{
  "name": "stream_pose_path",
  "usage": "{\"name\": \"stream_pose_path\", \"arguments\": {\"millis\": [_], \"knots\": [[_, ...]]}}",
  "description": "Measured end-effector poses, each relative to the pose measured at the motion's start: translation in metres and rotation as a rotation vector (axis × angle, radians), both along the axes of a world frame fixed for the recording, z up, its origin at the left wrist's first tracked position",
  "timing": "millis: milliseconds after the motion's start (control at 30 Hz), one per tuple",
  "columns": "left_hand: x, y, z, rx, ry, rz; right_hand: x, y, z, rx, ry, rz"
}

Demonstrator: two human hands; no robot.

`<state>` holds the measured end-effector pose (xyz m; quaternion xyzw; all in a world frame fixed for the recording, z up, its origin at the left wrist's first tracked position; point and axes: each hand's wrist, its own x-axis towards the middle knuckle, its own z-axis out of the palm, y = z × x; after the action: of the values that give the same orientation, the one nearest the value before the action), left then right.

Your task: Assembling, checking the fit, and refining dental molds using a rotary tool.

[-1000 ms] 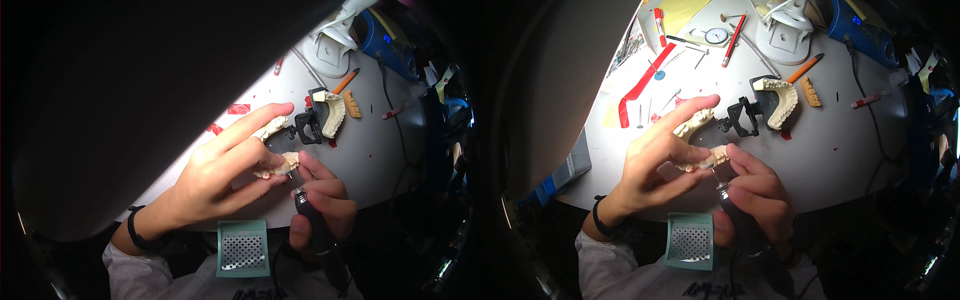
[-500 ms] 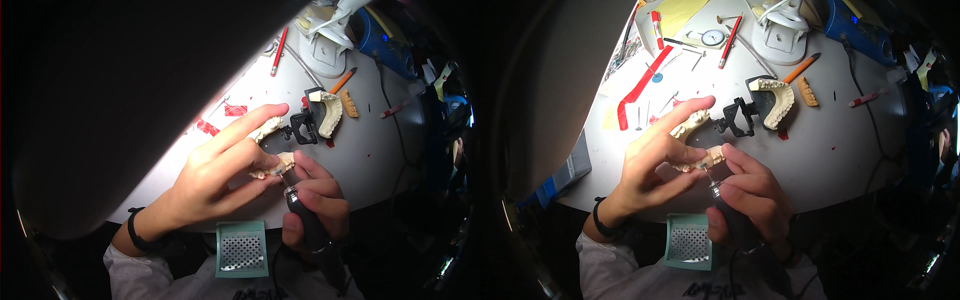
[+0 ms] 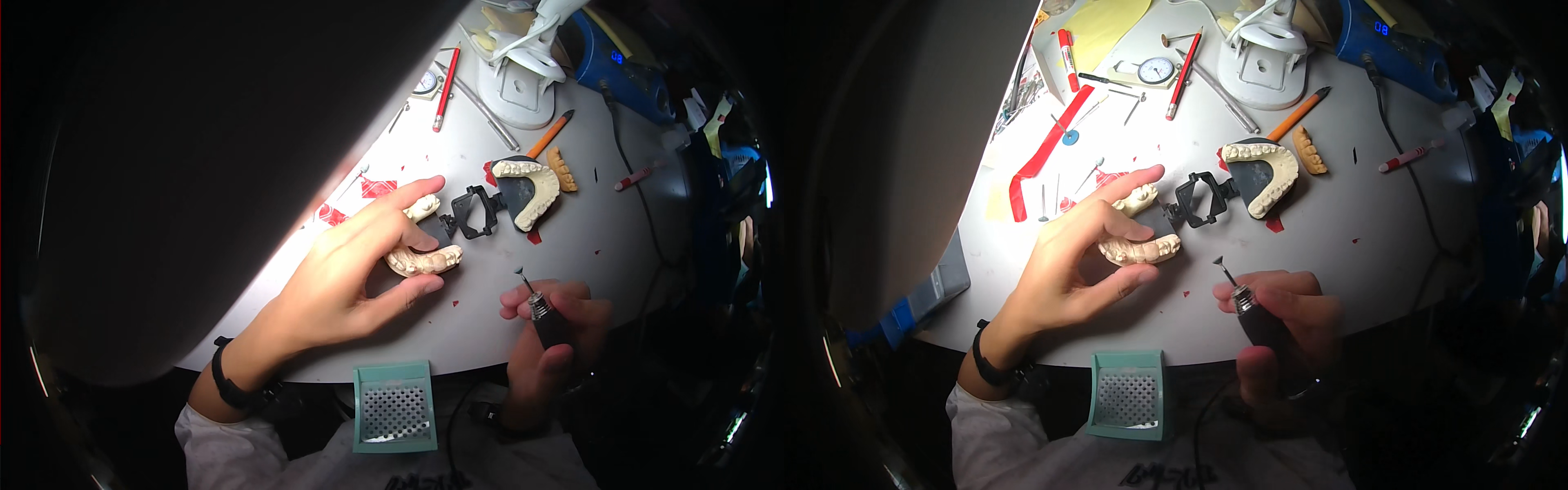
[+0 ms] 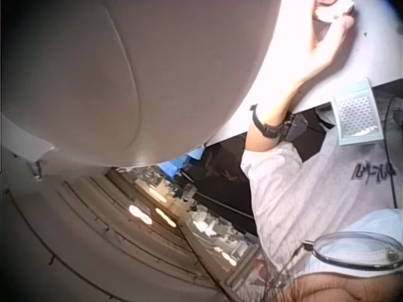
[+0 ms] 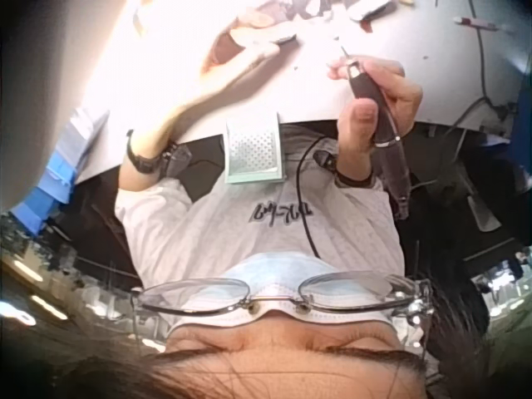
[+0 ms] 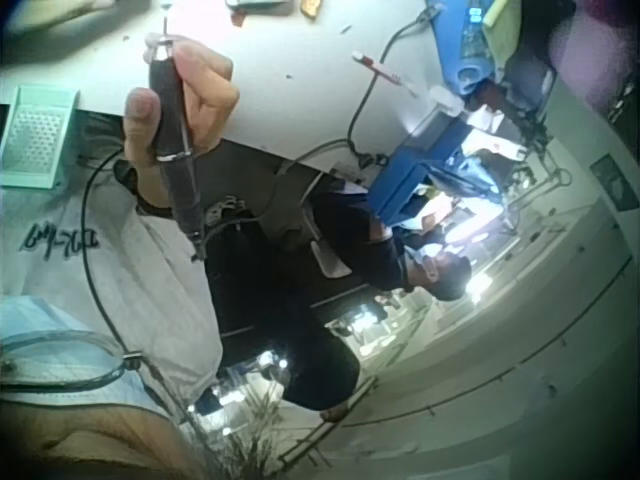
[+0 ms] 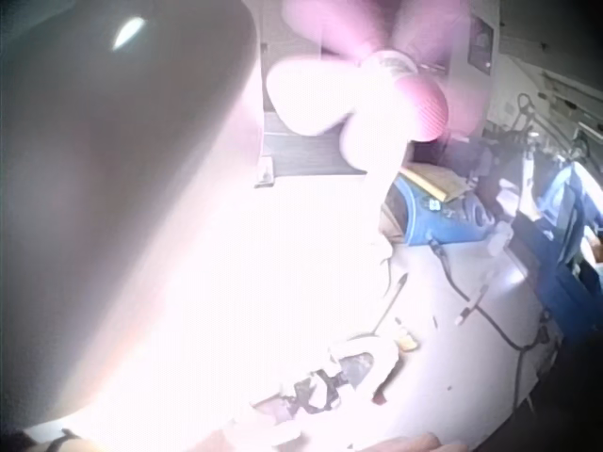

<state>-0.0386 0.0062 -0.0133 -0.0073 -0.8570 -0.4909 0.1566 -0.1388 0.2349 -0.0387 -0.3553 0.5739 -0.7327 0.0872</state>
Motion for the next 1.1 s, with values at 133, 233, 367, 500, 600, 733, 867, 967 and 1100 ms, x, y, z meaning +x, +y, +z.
{"name": "stream_pose_path", "arguments": {"millis": [133, 233, 367, 500, 600, 733, 867, 967, 1100], "knots": [[-0.005, 0.001, 0.001, 0.012, -0.124, -0.003, -0.029, 0.030, 0.002, 0.085, -0.134, -0.101], [-0.005, 0.001, 0.005, -0.018, -0.120, 0.011, -0.060, 0.072, 0.006, 0.110, -0.420, -0.078], [-0.010, -0.003, 0.011, -0.245, -0.147, -0.011, -0.094, 0.109, 0.007, 0.611, 0.040, -0.712], [-0.009, -0.001, 0.010, -0.197, -0.218, 0.028, -0.136, 0.120, 0.003, 1.058, 0.161, -0.721], [-0.009, 0.001, 0.009, -0.167, -0.159, 0.058, -0.146, 0.109, 0.010, 1.268, 0.204, -0.791], [-0.001, -0.009, 0.007, -0.130, -0.108, 0.062, -0.151, 0.093, 0.007, 1.236, 0.172, -0.787], [-0.006, 0.002, 0.009, -0.135, -0.075, 0.102, -0.113, 0.070, 0.027, 0.852, 0.236, -0.836], [-0.001, 0.001, 0.007, -0.203, -0.069, 0.110, -0.053, 0.007, 0.043, 0.674, 0.627, -0.294], [-0.004, 0.003, 0.008, -0.246, -0.011, 0.116, -0.023, -0.042, 0.013, 0.519, 0.733, -0.083]]}}
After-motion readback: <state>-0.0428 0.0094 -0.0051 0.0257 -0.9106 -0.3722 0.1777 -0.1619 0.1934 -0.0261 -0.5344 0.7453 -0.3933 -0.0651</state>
